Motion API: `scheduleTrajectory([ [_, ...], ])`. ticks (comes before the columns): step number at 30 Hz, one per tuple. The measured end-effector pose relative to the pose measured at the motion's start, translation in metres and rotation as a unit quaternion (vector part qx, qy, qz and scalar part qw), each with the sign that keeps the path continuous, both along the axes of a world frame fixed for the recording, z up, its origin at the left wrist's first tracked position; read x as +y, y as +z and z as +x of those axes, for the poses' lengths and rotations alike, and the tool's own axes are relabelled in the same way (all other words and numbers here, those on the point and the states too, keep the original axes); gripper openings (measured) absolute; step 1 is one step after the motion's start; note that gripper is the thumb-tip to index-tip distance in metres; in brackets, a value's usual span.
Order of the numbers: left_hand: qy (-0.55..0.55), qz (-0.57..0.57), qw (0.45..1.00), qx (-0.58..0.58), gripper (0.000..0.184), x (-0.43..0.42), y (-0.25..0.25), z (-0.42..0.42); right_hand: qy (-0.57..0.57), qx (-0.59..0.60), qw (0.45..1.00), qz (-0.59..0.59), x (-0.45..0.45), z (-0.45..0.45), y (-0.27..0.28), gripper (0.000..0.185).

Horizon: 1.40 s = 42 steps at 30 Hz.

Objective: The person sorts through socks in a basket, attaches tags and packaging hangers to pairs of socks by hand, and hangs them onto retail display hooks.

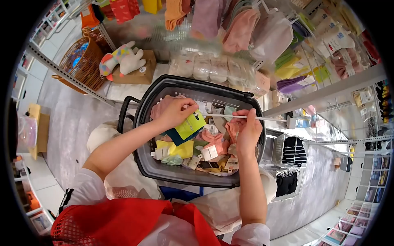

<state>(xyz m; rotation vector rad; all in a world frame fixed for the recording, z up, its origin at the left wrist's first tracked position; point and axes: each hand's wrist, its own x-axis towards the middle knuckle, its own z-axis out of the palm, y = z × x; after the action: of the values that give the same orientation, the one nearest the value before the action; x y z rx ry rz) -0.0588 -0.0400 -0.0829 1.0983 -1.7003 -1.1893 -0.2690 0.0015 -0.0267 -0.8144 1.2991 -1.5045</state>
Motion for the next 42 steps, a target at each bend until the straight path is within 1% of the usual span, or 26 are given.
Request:
scheduleTrajectory([
  [2, -0.008, 0.016, 1.0, 0.004, 0.022, 0.003, 0.005, 0.0, 0.006, -0.014, 1.0, 0.002, 0.001, 0.001, 0.0, 0.04],
  [6, -0.036, 0.051, 0.997, 0.035, 0.017, 0.008, 0.008, 0.0, 0.046, -0.095, 0.994, 0.005, 0.0, -0.002, -0.006, 0.038],
  [9, -0.095, 0.076, 0.988, 0.093, 0.015, 0.007, 0.008, 0.001, 0.081, -0.164, 0.983, 0.035, -0.001, -0.004, -0.006, 0.035],
  [12, -0.135, 0.113, 0.977, 0.123, 0.01, 0.01, 0.013, -0.001, 0.123, -0.187, 0.972, 0.067, -0.004, -0.003, -0.021, 0.034],
  [13, -0.14, 0.111, 0.977, 0.12, 0.009, 0.012, 0.012, -0.002, 0.135, -0.169, 0.971, 0.105, -0.001, 0.008, -0.015, 0.033],
  [16, -0.146, 0.11, 0.977, 0.106, 0.008, 0.015, 0.005, -0.005, 0.259, -0.253, 0.916, 0.173, 0.009, 0.034, -0.02, 0.029],
  [19, -0.131, 0.11, 0.982, 0.082, 0.008, 0.016, -0.005, -0.005, 0.207, -0.172, 0.946, 0.179, 0.008, 0.045, -0.034, 0.024],
  [22, -0.104, 0.093, 0.982, 0.126, 0.01, 0.017, -0.005, -0.008, 0.262, -0.123, 0.93, 0.228, 0.005, 0.034, -0.052, 0.021],
  [25, -0.099, 0.181, 0.964, 0.167, 0.01, 0.019, 0.001, -0.008, 0.284, -0.119, 0.925, 0.223, 0.013, 0.047, -0.06, 0.02],
  [28, -0.054, 0.211, 0.958, 0.185, 0.013, 0.02, -0.003, -0.01, 0.27, -0.139, 0.916, 0.263, 0.017, 0.055, -0.063, 0.019],
  [29, -0.048, 0.174, 0.972, 0.147, 0.017, 0.017, -0.009, -0.009, 0.264, -0.155, 0.915, 0.262, 0.016, 0.055, -0.067, 0.018],
  [32, -0.023, 0.217, 0.962, 0.163, 0.018, 0.011, -0.015, -0.006, 0.264, -0.185, 0.906, 0.275, 0.007, 0.044, -0.075, 0.018],
  [33, -0.011, 0.179, 0.97, 0.166, 0.02, 0.009, -0.018, -0.007, 0.257, -0.188, 0.91, 0.265, 0.004, 0.043, -0.071, 0.017],
  [35, 0.04, 0.069, 0.995, 0.061, 0.022, 0.009, -0.023, -0.006, 0.235, -0.2, 0.912, 0.272, 0.0, 0.039, -0.058, 0.017],
  [36, 0.066, 0.014, 0.998, 0.008, 0.024, 0.009, -0.02, -0.006, 0.224, -0.206, 0.912, 0.275, -0.002, 0.038, -0.051, 0.017],
  [39, 0.004, 0.02, 0.997, -0.074, 0.029, 0.009, -0.01, 0.001, 0.195, -0.139, 0.939, 0.248, -0.006, 0.031, -0.039, 0.018],
  [40, -0.04, 0.103, 0.992, -0.053, 0.029, 0.009, -0.008, 0.0, 0.187, -0.114, 0.947, 0.237, -0.007, 0.03, -0.039, 0.018],
  [41, -0.083, 0.186, 0.979, -0.031, 0.029, 0.009, -0.006, 0.0, 0.17, -0.09, 0.96, 0.204, -0.008, 0.03, -0.039, 0.015],
  [42, -0.126, 0.266, 0.956, -0.009, 0.029, 0.01, -0.001, -0.001, 0.168, -0.08, 0.961, 0.203, -0.008, 0.029, -0.039, 0.014],
])
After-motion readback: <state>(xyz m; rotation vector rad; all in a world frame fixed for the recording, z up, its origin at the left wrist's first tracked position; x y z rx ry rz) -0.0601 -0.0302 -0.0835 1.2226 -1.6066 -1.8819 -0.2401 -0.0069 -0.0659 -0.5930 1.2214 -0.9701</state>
